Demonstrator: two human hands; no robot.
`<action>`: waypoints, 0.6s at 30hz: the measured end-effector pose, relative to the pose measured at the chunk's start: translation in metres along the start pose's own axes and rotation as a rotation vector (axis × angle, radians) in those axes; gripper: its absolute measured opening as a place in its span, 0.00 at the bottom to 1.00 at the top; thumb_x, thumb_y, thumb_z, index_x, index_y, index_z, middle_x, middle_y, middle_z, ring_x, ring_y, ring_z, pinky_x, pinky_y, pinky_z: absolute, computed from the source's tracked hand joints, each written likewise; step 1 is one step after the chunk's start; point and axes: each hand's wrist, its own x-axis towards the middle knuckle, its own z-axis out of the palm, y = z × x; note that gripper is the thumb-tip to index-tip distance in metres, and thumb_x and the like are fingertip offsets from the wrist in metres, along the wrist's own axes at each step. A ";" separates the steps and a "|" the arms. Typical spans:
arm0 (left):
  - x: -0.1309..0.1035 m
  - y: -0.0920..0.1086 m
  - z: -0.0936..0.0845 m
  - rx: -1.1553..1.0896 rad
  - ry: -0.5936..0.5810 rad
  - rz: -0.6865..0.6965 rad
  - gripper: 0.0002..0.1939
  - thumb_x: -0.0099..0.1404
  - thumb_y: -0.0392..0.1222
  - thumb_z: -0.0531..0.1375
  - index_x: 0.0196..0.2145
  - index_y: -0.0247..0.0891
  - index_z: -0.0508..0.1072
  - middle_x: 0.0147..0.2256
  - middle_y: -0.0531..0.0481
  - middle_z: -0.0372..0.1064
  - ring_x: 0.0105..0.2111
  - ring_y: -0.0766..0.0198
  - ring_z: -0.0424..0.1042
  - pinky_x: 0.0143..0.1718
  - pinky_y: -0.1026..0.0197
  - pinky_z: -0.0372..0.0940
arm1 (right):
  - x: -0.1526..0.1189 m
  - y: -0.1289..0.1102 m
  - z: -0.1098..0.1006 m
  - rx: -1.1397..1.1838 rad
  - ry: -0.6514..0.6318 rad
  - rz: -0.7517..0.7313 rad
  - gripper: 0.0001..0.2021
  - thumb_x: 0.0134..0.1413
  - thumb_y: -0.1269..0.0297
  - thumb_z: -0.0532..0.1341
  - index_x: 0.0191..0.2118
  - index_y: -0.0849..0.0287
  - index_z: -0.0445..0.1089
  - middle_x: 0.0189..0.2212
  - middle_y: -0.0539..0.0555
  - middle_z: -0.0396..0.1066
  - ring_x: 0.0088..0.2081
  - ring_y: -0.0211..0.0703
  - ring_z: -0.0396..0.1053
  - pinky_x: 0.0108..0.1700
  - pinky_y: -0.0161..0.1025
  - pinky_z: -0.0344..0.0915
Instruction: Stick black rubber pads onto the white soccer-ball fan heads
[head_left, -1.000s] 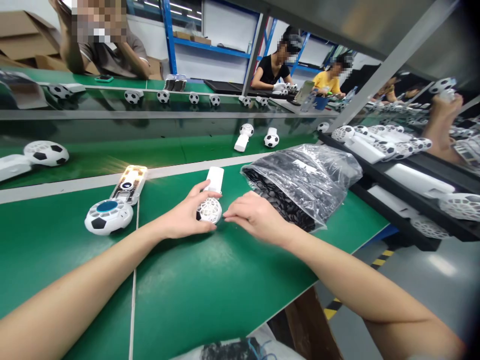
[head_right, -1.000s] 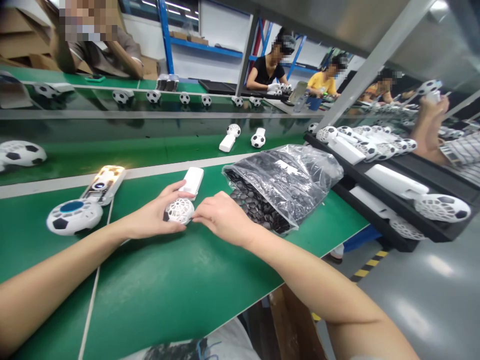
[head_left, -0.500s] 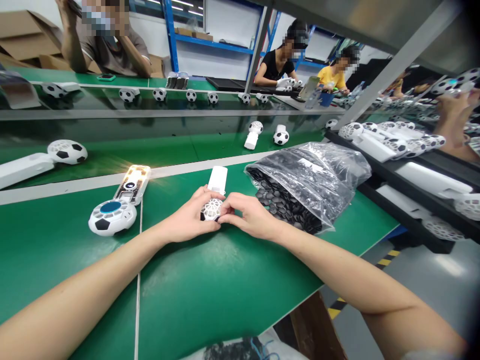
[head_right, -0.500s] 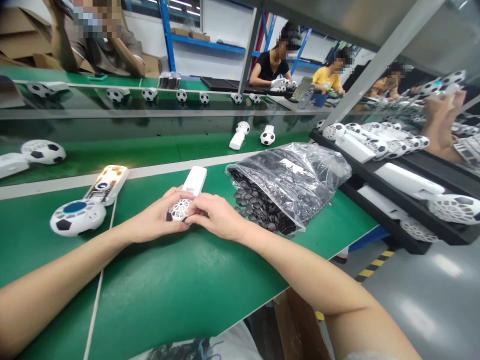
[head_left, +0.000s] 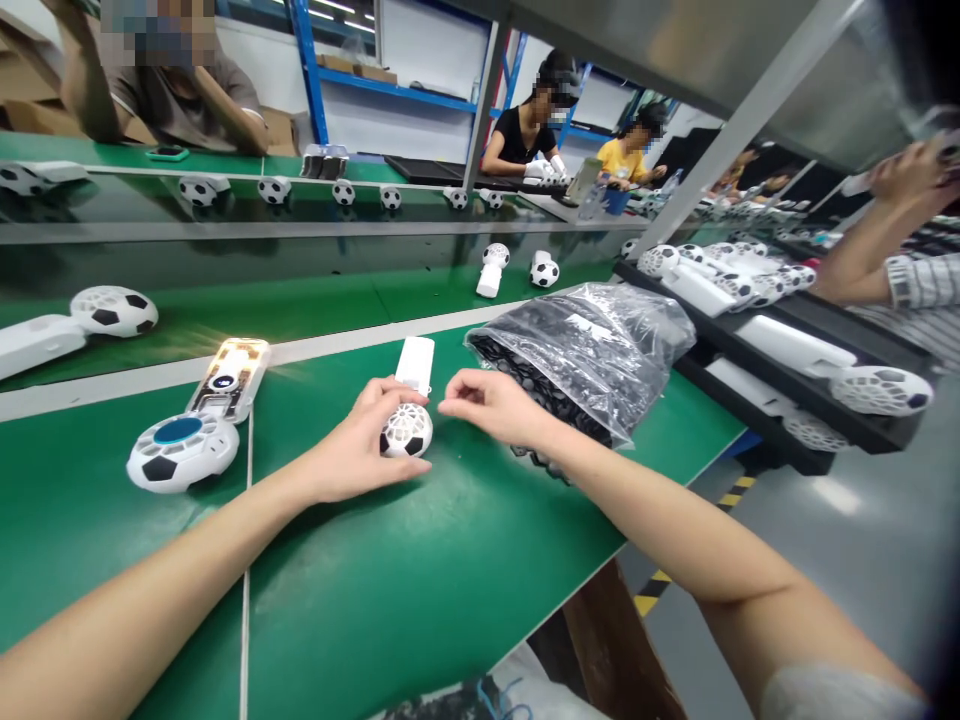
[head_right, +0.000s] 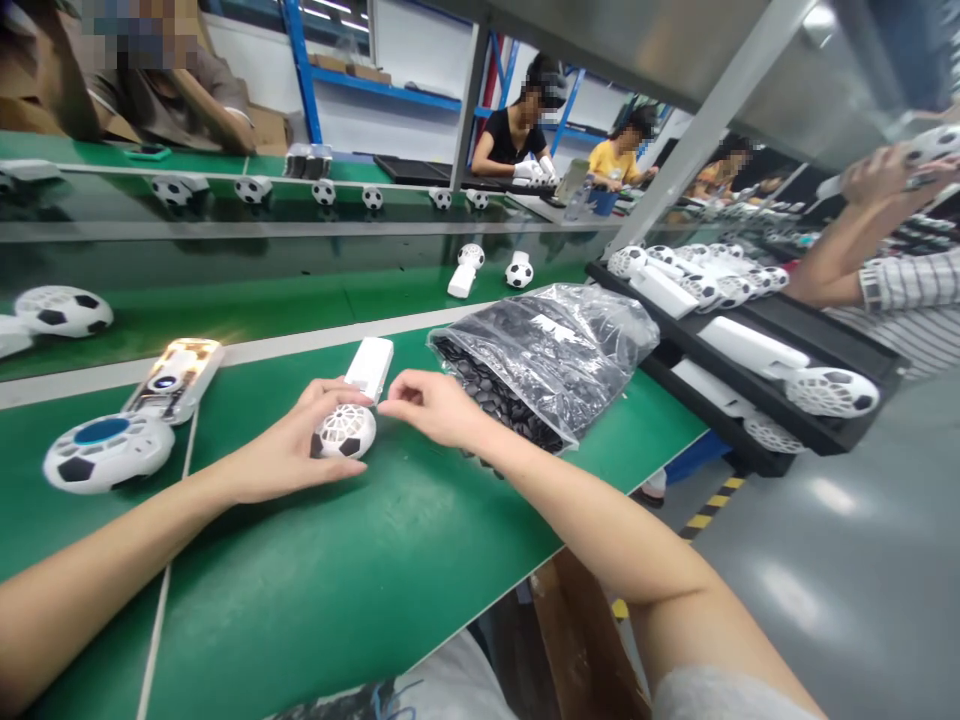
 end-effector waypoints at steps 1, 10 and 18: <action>0.000 0.000 -0.001 0.017 0.022 -0.022 0.27 0.49 0.46 0.61 0.48 0.43 0.60 0.48 0.46 0.47 0.54 0.52 0.48 0.56 0.47 0.46 | -0.003 0.004 -0.009 -0.070 0.042 0.031 0.09 0.50 0.59 0.58 0.29 0.61 0.65 0.24 0.48 0.65 0.25 0.32 0.61 0.28 0.31 0.58; 0.000 0.001 -0.017 0.011 -0.112 -0.105 0.28 0.52 0.42 0.59 0.51 0.48 0.57 0.48 0.49 0.49 0.51 0.53 0.55 0.53 0.50 0.51 | -0.029 0.014 -0.035 -0.567 -0.034 0.079 0.05 0.48 0.68 0.60 0.33 0.60 0.72 0.32 0.53 0.70 0.32 0.38 0.66 0.36 0.35 0.62; -0.001 -0.002 -0.021 -0.016 -0.166 0.008 0.28 0.52 0.36 0.56 0.52 0.47 0.57 0.50 0.50 0.51 0.49 0.57 0.57 0.53 0.53 0.51 | -0.021 0.015 -0.040 -0.556 -0.178 0.192 0.06 0.45 0.69 0.61 0.33 0.60 0.69 0.30 0.52 0.70 0.31 0.39 0.66 0.34 0.33 0.61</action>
